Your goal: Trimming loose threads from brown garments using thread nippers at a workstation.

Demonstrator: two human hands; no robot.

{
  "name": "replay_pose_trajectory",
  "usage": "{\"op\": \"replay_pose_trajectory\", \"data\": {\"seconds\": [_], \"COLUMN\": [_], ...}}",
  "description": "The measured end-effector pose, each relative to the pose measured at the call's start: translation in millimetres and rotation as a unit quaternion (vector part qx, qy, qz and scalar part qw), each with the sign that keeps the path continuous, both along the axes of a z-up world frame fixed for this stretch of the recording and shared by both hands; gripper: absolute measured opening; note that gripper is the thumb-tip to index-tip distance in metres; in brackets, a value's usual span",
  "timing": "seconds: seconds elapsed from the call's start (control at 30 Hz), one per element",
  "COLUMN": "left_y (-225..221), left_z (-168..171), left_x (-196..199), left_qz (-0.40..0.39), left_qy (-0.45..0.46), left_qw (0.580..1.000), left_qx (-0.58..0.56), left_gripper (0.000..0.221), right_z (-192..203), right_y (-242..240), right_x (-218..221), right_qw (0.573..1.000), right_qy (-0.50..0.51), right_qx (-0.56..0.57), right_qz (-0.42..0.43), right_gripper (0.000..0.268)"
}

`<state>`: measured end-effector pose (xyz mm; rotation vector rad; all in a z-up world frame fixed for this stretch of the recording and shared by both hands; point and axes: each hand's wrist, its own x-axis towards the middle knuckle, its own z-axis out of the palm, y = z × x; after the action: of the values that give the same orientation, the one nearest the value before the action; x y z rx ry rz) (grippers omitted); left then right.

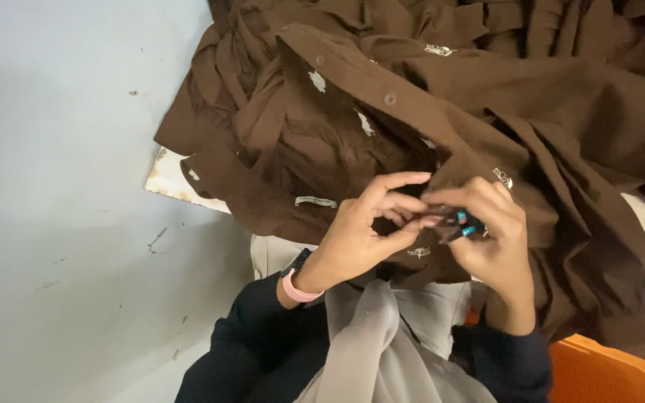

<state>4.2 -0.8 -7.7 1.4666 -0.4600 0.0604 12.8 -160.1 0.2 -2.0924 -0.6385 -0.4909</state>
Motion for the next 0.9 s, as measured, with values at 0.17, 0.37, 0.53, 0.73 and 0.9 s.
{"op": "replay_pose_trajectory", "data": {"seconds": [0.17,0.37,0.53,0.73,0.9], "left_y": [8,14,3,-9,-7], "left_z": [-12,-18,-26,-45,-31], "left_x": [1,0,-1,-1,-1], "left_qz": [-0.009,-0.004,-0.047,0.051,0.115], "left_qy": [0.069,0.114,0.103,0.156,0.059], "left_qw": [0.997,0.986,0.991,0.963,0.982], "left_qx": [0.042,-0.124,-0.077,-0.214,-0.135], "left_gripper": [0.048,0.047,0.062,0.048,0.053], "right_z": [-15,-24,-34,-17,-7], "right_y": [-8,-10,-12,-3,-1], "right_x": [14,18,24,16,-6], "right_qw": [0.987,0.948,0.926,0.937,0.965], "right_qy": [0.026,0.056,0.043,0.028,-0.167], "right_qx": [0.149,0.245,0.3,0.238,-0.066], "right_qz": [-0.06,-0.196,-0.224,-0.253,-0.193], "right_gripper": [0.011,0.014,0.015,0.01,0.027]}}
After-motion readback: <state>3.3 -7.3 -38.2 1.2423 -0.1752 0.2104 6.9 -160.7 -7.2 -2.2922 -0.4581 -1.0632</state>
